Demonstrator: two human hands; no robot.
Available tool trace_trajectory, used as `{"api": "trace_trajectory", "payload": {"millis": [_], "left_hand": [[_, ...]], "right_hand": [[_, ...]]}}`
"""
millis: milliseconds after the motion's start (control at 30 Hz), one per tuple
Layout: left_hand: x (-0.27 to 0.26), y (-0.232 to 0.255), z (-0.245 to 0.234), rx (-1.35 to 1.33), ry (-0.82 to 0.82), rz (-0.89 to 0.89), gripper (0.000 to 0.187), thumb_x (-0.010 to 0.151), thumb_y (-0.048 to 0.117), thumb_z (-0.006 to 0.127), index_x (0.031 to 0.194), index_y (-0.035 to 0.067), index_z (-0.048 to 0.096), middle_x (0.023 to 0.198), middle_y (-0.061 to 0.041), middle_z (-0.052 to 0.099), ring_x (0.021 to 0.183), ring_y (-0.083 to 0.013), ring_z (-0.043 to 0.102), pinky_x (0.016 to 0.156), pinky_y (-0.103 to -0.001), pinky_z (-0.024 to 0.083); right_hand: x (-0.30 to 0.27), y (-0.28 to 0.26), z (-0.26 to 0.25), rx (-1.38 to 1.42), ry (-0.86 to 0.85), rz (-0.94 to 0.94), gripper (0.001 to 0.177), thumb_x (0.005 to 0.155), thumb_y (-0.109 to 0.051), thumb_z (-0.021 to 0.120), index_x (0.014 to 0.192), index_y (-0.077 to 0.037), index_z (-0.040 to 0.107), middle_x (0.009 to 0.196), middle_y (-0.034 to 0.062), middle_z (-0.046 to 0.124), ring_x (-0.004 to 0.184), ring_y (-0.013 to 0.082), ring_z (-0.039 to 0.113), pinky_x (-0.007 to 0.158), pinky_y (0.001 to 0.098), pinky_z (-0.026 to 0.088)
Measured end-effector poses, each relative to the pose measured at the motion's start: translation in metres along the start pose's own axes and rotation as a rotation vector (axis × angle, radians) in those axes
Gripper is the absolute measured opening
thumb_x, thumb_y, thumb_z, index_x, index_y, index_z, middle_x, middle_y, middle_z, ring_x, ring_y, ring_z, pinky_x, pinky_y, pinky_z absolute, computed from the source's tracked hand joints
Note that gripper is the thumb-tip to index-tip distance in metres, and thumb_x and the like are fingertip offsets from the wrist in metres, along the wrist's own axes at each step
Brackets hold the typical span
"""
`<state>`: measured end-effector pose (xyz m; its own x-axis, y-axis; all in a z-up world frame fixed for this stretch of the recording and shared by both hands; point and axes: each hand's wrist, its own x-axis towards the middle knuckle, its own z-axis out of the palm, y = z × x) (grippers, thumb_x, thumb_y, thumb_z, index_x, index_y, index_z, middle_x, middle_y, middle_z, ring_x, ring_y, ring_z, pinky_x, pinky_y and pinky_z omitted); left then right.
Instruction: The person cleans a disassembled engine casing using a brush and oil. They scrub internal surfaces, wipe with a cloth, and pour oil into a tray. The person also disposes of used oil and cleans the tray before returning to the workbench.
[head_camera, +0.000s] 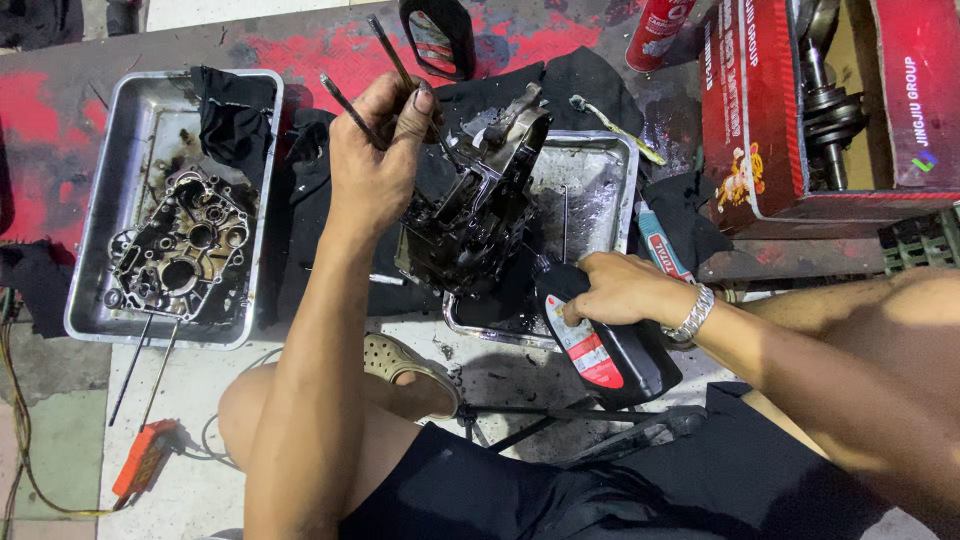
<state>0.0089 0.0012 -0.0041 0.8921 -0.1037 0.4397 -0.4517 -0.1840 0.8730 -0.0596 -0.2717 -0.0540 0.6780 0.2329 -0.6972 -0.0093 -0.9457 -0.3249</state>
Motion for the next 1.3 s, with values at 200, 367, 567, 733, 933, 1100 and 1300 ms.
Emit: {"api": "trace_trajectory", "payload": {"millis": [200,367,567,733,933,1100,1300], "left_hand": [[0.0,0.001,0.002,-0.042,-0.011,-0.026,0.018,0.111,0.015,0.061,0.108,-0.002,0.065,0.091,-0.001,0.067,0.086,-0.0074,0.062,0.08,-0.024,0.053],[0.0,0.002,0.001,0.007,-0.001,-0.011,0.019,0.112,0.016,0.062,0.107,-0.002,0.065,0.091,-0.001,0.067,0.086,-0.0072,0.061,0.08,-0.024,0.053],[0.0,0.003,0.001,-0.022,-0.001,-0.025,0.019,0.112,0.016,0.062,0.107,-0.002,0.065,0.091,-0.001,0.067,0.086,-0.0073,0.062,0.08,-0.024,0.053],[0.001,0.003,0.001,-0.016,-0.009,-0.028,0.019,0.112,0.016,0.062,0.106,-0.002,0.065,0.09,-0.001,0.067,0.085,-0.0076,0.062,0.079,-0.024,0.053],[0.0,0.003,0.002,0.033,-0.007,0.01,0.02,0.112,0.016,0.062,0.105,-0.003,0.065,0.09,-0.001,0.067,0.085,-0.0076,0.06,0.079,-0.024,0.052],[0.0,0.004,0.001,0.059,0.002,0.016,0.02,0.112,0.015,0.062,0.106,-0.003,0.065,0.09,-0.002,0.067,0.085,-0.0077,0.06,0.079,-0.025,0.051],[0.001,0.001,0.003,-0.045,-0.021,-0.013,0.019,0.112,0.015,0.062,0.106,-0.003,0.064,0.09,-0.002,0.067,0.084,-0.0086,0.063,0.079,-0.025,0.054]], "right_hand": [[0.001,0.002,0.001,0.034,0.023,0.009,0.067,0.066,-0.048,0.081,0.117,-0.005,0.073,0.117,0.023,0.073,0.114,0.0379,0.069,0.098,0.0441,0.054],[0.006,0.002,0.0,0.036,0.02,0.03,0.069,0.065,-0.049,0.083,0.117,-0.003,0.072,0.115,0.024,0.073,0.112,0.0377,0.071,0.097,0.0438,0.055],[0.004,0.003,-0.004,0.059,0.051,0.007,0.067,0.064,-0.047,0.081,0.116,-0.005,0.073,0.114,0.0228,0.074,0.111,0.0375,0.07,0.096,0.044,0.055],[0.004,0.01,-0.006,0.056,0.114,0.008,0.073,0.065,-0.048,0.083,0.12,-0.002,0.07,0.115,0.0252,0.072,0.112,0.0385,0.069,0.096,0.0447,0.053],[0.005,0.012,-0.007,0.021,0.095,0.043,0.071,0.066,-0.049,0.083,0.116,0.0,0.071,0.116,0.0256,0.072,0.114,0.0376,0.069,0.098,0.0443,0.053],[-0.007,0.006,-0.011,0.091,0.126,-0.013,0.067,0.064,-0.047,0.082,0.116,-0.006,0.071,0.112,0.0225,0.074,0.11,0.0363,0.07,0.095,0.0442,0.053],[-0.015,-0.008,-0.023,0.098,0.121,0.01,0.061,0.066,-0.048,0.081,0.106,-0.003,0.075,0.105,0.0226,0.077,0.102,0.0351,0.074,0.09,0.0442,0.057]]}}
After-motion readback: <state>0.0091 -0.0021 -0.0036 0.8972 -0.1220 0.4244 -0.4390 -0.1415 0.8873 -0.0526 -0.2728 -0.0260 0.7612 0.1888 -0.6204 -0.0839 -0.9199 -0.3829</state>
